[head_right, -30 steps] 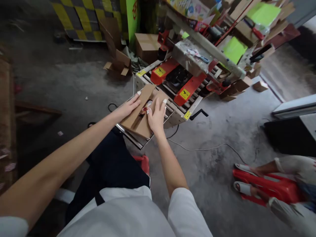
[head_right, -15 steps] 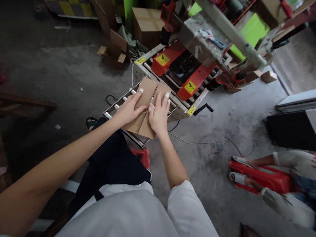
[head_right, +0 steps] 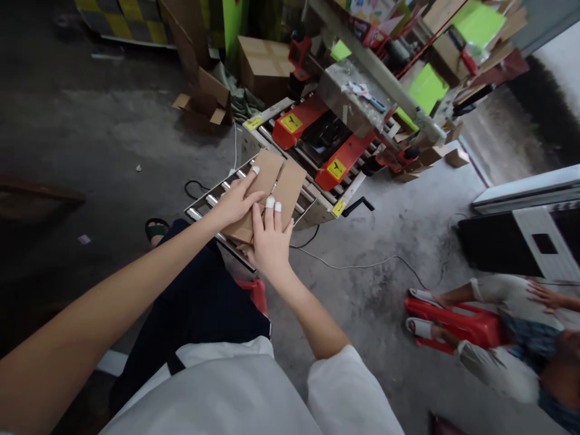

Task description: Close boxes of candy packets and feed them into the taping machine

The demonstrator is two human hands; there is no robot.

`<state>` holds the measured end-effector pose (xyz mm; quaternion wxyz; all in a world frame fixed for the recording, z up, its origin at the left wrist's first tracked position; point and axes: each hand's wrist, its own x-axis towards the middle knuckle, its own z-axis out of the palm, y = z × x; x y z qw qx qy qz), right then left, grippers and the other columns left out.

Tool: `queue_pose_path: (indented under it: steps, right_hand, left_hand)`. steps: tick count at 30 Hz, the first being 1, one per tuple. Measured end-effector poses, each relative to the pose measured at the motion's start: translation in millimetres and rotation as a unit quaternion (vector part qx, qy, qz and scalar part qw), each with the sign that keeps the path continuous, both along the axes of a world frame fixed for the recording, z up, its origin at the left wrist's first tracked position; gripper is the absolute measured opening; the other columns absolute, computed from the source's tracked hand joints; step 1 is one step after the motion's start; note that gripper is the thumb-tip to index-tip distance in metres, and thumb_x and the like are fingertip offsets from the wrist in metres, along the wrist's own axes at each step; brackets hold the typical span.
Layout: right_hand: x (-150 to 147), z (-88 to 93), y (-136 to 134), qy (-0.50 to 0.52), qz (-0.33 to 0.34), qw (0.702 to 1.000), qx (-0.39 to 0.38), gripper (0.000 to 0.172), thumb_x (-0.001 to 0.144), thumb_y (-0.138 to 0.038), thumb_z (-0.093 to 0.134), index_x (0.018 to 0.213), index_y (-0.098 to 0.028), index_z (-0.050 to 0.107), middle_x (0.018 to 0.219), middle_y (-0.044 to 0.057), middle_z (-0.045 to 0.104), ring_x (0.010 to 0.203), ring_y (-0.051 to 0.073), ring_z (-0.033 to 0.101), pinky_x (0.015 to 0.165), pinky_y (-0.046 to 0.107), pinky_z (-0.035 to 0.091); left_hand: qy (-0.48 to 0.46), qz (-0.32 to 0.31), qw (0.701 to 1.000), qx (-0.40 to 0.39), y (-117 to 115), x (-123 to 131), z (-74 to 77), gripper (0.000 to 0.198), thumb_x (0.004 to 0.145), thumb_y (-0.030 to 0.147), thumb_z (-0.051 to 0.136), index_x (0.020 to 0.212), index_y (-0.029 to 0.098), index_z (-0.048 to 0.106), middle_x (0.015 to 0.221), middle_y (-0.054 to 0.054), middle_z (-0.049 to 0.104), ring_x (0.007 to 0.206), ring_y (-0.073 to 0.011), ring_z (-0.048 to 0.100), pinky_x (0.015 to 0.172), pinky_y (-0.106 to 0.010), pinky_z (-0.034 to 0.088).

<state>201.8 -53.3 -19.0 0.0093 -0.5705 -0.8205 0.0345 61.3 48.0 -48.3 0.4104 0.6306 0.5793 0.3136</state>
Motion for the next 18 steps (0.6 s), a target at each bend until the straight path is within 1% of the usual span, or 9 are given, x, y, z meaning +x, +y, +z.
queue_pose_path:
  steps: [3, 6, 8, 11, 13, 14, 16, 17, 18]
  right_hand:
    - [1.2, -0.1, 12.0, 0.002, -0.015, 1.000, 0.006, 0.090, 0.089, -0.044, 0.063, 0.162, -0.013, 0.021, 0.168, 0.023, 0.014, 0.154, 0.041, 0.016, 0.116, 0.071, 0.023]
    - [3.3, -2.4, 39.2, 0.014, -0.053, 0.998, 0.016, 0.088, 0.088, -0.039, 0.062, 0.161, -0.011, 0.022, 0.167, 0.024, 0.015, 0.154, 0.042, 0.017, 0.113, 0.072, 0.026]
    - [4.1, -6.3, 66.6, 0.020, -0.089, 0.995, 0.032, 0.088, 0.089, -0.039, 0.061, 0.161, -0.009, 0.021, 0.167, 0.025, 0.017, 0.153, 0.043, 0.017, 0.111, 0.074, 0.027]
    - [7.8, -10.2, 123.1, 0.021, -0.152, 0.987, 0.047, 0.088, 0.089, -0.042, 0.062, 0.160, -0.011, 0.022, 0.165, 0.027, 0.019, 0.152, 0.044, 0.018, 0.108, 0.077, 0.028]
    - [14.9, -5.3, 162.9, 0.017, -0.192, 0.980, 0.044, 0.090, 0.087, -0.044, 0.066, 0.159, -0.011, 0.023, 0.165, 0.028, 0.019, 0.151, 0.044, 0.019, 0.107, 0.077, 0.030]
    - [20.3, 0.2, 179.9, 0.014, -0.206, 0.978, 0.039, 0.091, 0.087, -0.045, 0.067, 0.159, -0.011, 0.023, 0.165, 0.029, 0.020, 0.151, 0.044, 0.020, 0.107, 0.076, 0.031]
    - [34.3, 13.0, 203.7, 0.011, -0.216, 0.976, 0.033, 0.093, 0.087, -0.048, 0.069, 0.158, -0.007, 0.026, 0.162, 0.031, 0.025, 0.150, 0.043, 0.025, 0.111, 0.069, 0.032]
    - [42.5, 17.2, 210.6, 0.013, -0.207, 0.978, 0.034, 0.092, 0.088, -0.051, 0.069, 0.157, -0.005, 0.029, 0.159, 0.033, 0.029, 0.148, 0.041, 0.030, 0.112, 0.064, 0.034]
    - [50.7, 17.5, 214.9, 0.020, -0.187, 0.981, 0.049, 0.088, 0.089, -0.053, 0.067, 0.154, -0.003, 0.034, 0.154, 0.034, 0.037, 0.144, 0.038, 0.038, 0.112, 0.055, 0.037]
  left_hand:
    - [-0.081, 0.027, 0.996, 0.011, 1.3, 0.5, -9.3, 0.066, 0.093, 0.035, 0.059, 0.154, 0.017, 0.040, 0.146, -0.017, 0.051, 0.136, -0.0327, 0.051, 0.120, -0.049, 0.035]
    - [-0.152, 0.066, 0.986, 0.008, -12.4, -4.2, -24.1, 0.064, 0.092, 0.038, 0.060, 0.148, 0.012, 0.045, 0.141, -0.018, 0.057, 0.131, -0.0316, 0.055, 0.116, -0.049, 0.041]
    - [-0.172, 0.079, 0.982, -0.021, -29.4, -14.7, -33.7, 0.062, 0.088, 0.039, 0.062, 0.143, 0.014, 0.050, 0.132, -0.017, 0.063, 0.119, -0.0298, 0.063, 0.108, -0.048, 0.048]
    - [-0.176, 0.088, 0.978, -0.071, -58.5, -44.4, -41.1, 0.059, 0.083, 0.040, 0.067, 0.135, 0.015, 0.056, 0.123, -0.014, 0.068, 0.098, -0.0258, 0.070, 0.097, -0.047, 0.055]
    - [-0.180, 0.107, 0.975, -0.075, -78.3, -71.6, -37.5, 0.057, 0.080, 0.043, 0.069, 0.129, 0.015, 0.060, 0.120, -0.014, 0.069, 0.093, -0.0245, 0.070, 0.094, -0.046, 0.057]
    - [-0.183, 0.123, 0.973, -0.067, -89.2, -86.3, -32.4, 0.056, 0.080, 0.044, 0.069, 0.127, 0.016, 0.061, 0.119, -0.014, 0.070, 0.094, -0.0246, 0.070, 0.094, -0.046, 0.057]
    - [-0.186, 0.158, 0.969, -0.043, -114.3, -116.6, -16.4, 0.053, 0.081, 0.046, 0.069, 0.125, 0.016, 0.062, 0.119, -0.014, 0.070, 0.101, -0.0256, 0.070, 0.095, -0.045, 0.057]
    - [-0.182, 0.175, 0.967, -0.026, -128.7, -132.0, -6.8, 0.052, 0.083, 0.046, 0.067, 0.125, 0.017, 0.062, 0.119, -0.014, 0.070, 0.104, -0.0259, 0.070, 0.096, -0.045, 0.056]
    - [-0.169, 0.193, 0.967, -0.003, -144.0, -147.7, 3.0, 0.049, 0.085, 0.045, 0.066, 0.125, 0.017, 0.062, 0.120, -0.014, 0.070, 0.107, -0.0258, 0.069, 0.097, -0.044, 0.056]
